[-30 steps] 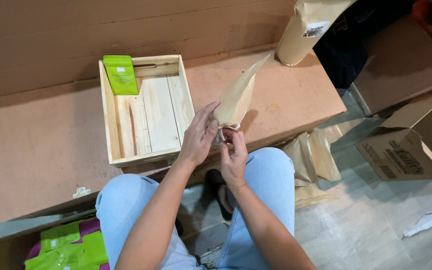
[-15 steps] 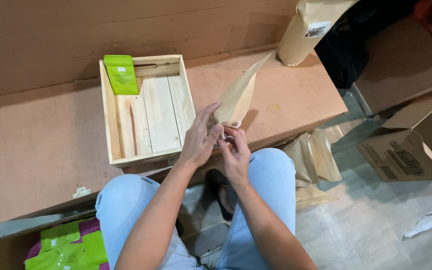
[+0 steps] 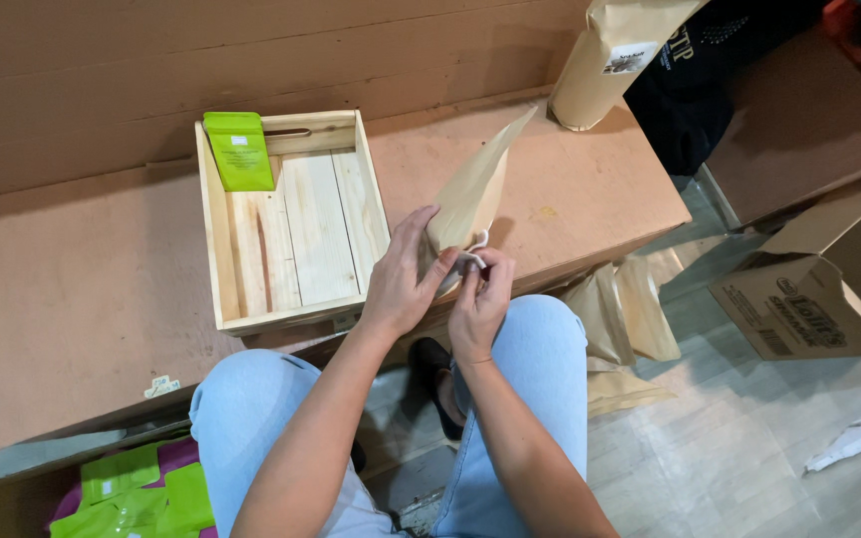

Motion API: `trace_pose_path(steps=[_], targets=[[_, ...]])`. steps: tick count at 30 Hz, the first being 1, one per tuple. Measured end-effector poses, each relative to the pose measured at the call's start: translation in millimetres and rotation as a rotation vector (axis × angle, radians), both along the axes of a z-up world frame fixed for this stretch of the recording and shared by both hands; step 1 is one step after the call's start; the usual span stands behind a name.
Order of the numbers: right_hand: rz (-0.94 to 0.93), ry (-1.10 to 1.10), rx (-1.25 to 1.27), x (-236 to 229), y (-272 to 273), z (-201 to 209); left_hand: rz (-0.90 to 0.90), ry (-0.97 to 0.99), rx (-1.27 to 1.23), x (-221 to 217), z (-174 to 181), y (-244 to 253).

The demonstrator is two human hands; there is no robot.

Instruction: The person wipes the surface of small green packets and brown paper bags with a white cloth, then places the cleaned items into a wooden crate. The person handles each item individually, wiping all sides before stacking them.

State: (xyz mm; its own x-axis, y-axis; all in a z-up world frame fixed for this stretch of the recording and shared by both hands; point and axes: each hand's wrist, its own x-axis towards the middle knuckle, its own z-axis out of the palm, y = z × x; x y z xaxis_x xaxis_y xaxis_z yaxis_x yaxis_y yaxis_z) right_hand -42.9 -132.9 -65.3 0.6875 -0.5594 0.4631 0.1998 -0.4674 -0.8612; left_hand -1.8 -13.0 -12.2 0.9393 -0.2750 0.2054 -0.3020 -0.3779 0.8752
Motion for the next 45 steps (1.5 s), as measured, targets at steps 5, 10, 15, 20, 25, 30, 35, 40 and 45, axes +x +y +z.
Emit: trace_pose_path(steps=[5, 10, 15, 20, 25, 30, 35, 40, 45], targets=[[-0.033, 0.011, 0.018, 12.2, -13.5, -4.5, -0.003, 0.008, 0.005, -1.4, 1.7, -0.2], [-0.037, 0.017, 0.021, 40.3, -24.2, -3.5, 0.001, 0.006, 0.004, -1.4, 3.2, 0.0], [-0.01, 0.06, 0.071, 72.8, -46.1, -0.1, -0.006, 0.011, -0.002, -1.9, 4.4, 0.6], [0.03, 0.016, 0.213, 135.0, -86.1, -38.9, -0.012, 0.002, 0.012, -1.2, 1.5, 2.4], [0.133, -0.042, 0.392, 141.8, -77.5, -10.3, -0.006, -0.008, 0.015, -1.3, 4.9, 3.2], [0.157, -0.146, 0.248, 155.4, -92.0, -21.1, -0.021, 0.005, 0.025, -2.5, 9.0, 3.9], [0.179, -0.144, 0.214, 154.3, -96.6, -11.6, -0.053, 0.044, 0.051, -0.7, 15.2, 8.6], [0.015, -0.029, 0.1, 139.2, -117.6, -53.8, -0.139, 0.133, 0.188, -1.8, 51.5, 28.5], [-0.064, 0.096, 0.104, 118.3, -101.8, -37.1, -0.097, 0.344, 0.688, 5.7, -10.1, 42.4]])
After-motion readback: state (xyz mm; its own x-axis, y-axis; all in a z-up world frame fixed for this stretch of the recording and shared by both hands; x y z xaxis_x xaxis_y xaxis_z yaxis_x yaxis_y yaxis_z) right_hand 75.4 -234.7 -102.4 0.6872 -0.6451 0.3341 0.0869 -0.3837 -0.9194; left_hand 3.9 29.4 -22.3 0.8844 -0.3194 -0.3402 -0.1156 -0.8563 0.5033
